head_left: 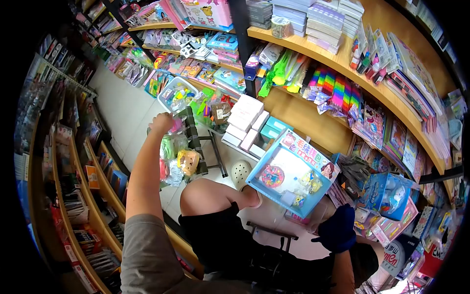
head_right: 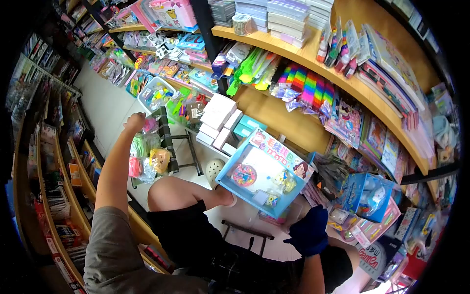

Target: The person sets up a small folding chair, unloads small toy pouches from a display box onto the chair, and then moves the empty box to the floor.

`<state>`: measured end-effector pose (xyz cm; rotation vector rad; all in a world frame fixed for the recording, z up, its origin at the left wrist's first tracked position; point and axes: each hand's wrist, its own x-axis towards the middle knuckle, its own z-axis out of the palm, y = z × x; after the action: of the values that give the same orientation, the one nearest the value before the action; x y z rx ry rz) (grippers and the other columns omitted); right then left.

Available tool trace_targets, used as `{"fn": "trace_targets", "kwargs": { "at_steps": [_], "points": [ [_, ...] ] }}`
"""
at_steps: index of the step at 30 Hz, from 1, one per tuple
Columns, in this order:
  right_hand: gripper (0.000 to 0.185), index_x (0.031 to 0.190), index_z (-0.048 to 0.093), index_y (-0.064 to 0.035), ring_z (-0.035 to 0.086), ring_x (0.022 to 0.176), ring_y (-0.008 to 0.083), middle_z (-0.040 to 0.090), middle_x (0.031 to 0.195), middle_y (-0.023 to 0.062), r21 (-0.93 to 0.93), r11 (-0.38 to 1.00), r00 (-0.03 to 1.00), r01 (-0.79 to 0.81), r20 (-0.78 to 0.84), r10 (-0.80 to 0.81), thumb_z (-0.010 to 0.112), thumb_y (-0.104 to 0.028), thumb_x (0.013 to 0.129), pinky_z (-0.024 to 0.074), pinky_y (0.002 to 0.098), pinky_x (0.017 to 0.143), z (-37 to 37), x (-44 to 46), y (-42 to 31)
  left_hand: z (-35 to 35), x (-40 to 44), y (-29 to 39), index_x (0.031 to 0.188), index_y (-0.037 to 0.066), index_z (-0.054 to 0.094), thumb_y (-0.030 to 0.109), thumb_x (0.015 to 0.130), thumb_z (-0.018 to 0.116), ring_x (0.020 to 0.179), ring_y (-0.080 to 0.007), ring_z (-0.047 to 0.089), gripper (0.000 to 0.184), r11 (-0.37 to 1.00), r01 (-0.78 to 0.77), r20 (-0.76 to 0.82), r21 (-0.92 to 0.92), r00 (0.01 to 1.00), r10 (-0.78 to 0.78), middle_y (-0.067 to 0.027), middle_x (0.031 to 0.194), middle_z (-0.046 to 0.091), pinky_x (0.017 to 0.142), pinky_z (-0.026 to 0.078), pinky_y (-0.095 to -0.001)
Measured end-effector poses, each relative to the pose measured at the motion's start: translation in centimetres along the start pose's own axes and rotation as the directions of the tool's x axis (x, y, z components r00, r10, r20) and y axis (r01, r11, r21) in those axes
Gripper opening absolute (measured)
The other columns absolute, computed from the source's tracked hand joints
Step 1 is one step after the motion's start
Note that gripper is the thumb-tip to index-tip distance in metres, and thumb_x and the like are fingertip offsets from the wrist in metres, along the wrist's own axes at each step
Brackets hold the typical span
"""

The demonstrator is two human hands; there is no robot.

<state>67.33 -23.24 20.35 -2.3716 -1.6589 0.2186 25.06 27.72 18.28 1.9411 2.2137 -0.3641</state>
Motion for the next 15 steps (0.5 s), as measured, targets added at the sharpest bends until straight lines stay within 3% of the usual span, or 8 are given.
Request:
{"fn": "trace_targets", "kwargs": {
  "at_steps": [5,7,9,11,12,13,14,15],
  "points": [
    [0.042,0.084,0.050,-0.0075,0.045,0.075,0.0313,0.046,0.079,0.0104,0.019,0.999,0.998,0.039,-0.041,-0.038,0.069,-0.026,0.052,0.0339,0.0417,0.069,-0.1,0.5,0.2,1.0,0.3,0.4,0.109,0.014,0.060,0.034,0.088,0.047,0.112,-0.0323,0.051,0.032,1.000,-0.019,-0.203,0.010,0.979,0.021,-0.0109,0.116,0.057,0.088,0.037,-0.0574],
    [0.042,0.083,0.050,-0.0075,0.045,0.074,0.0321,0.046,0.078,0.0107,0.028,0.998,0.998,0.048,-0.051,-0.046,0.070,-0.026,0.050,0.0333,0.0423,0.068,-0.2,0.5,0.3,1.6,-1.0,2.8,0.104,0.009,0.059,0.023,0.085,0.054,0.103,-0.0342,0.054,0.025,0.963,-0.268,-0.495,-0.033,0.841,0.217,-0.0143,0.106,0.058,0.082,0.043,-0.0491],
    [0.043,0.081,0.050,-0.0075,0.044,0.073,0.0329,0.046,0.076,0.0110,0.041,0.997,0.996,0.059,-0.062,-0.057,0.071,-0.025,0.048,0.0327,0.0429,0.068,-0.5,0.4,0.7,2.5,-3.1,6.6,0.101,0.005,0.057,0.012,0.080,0.059,0.095,-0.0366,0.055,0.023,0.703,-0.709,-0.636,-0.065,0.572,0.518,-0.0172,0.098,0.058,0.079,0.045,-0.0435],
    [0.042,0.080,0.049,-0.0076,0.042,0.070,0.0308,0.044,0.074,0.0105,0.080,0.993,0.992,0.082,-0.099,-0.074,0.071,-0.025,0.049,0.0308,0.0412,0.064,-0.3,0.3,1.3,2.0,-9.5,12.7,0.099,0.002,0.056,0.001,0.077,0.053,0.092,-0.0376,0.056,0.023,0.566,-0.784,-0.356,-0.255,0.621,0.698,-0.0193,0.096,0.058,0.080,0.045,-0.0423],
    [0.042,0.080,0.050,-0.0069,0.043,0.072,0.0312,0.045,0.075,0.0106,0.122,0.992,0.990,0.032,-0.143,-0.014,0.072,-0.024,0.049,0.0329,0.0413,0.066,-0.2,0.0,1.4,3.4,-12.7,15.3,0.096,0.002,0.056,-0.001,0.075,0.050,0.092,-0.0374,0.056,0.023,0.457,-0.851,-0.386,-0.259,0.524,0.759,-0.0191,0.094,0.059,0.079,0.045,-0.0423],
    [0.043,0.081,0.050,-0.0068,0.043,0.073,0.0312,0.045,0.074,0.0106,0.129,0.992,0.987,0.012,-0.159,0.009,0.072,-0.024,0.048,0.0336,0.0414,0.066,0.2,-0.3,1.9,3.1,-16.7,17.7,0.094,0.002,0.057,0.000,0.074,0.051,0.091,-0.0369,0.057,0.020,0.427,-0.828,-0.128,-0.365,0.498,0.857,-0.0183,0.092,0.060,0.078,0.046,-0.0430],
    [0.044,0.081,0.050,-0.0067,0.044,0.073,0.0312,0.045,0.074,0.0106,0.135,0.991,0.984,-0.006,-0.177,0.030,0.073,-0.024,0.048,0.0342,0.0415,0.067,0.7,-0.6,2.5,6.1,-18.5,19.8,0.093,0.003,0.058,0.002,0.074,0.052,0.090,-0.0363,0.057,0.019,0.216,-0.881,-0.138,-0.422,0.298,0.944,-0.0174,0.090,0.060,0.077,0.046,-0.0431],
    [0.045,0.082,0.050,-0.0066,0.044,0.074,0.0312,0.045,0.074,0.0106,0.143,0.989,0.979,-0.026,-0.195,0.053,0.073,-0.024,0.048,0.0348,0.0416,0.067,1.0,-0.9,3.0,8.5,-20.4,22.0,0.093,0.003,0.058,0.005,0.076,0.055,0.091,-0.0351,0.057,0.018,0.046,-0.979,-0.093,-0.196,0.065,0.994,-0.0155,0.089,0.059,0.078,0.047,-0.0424]
  ]
}}
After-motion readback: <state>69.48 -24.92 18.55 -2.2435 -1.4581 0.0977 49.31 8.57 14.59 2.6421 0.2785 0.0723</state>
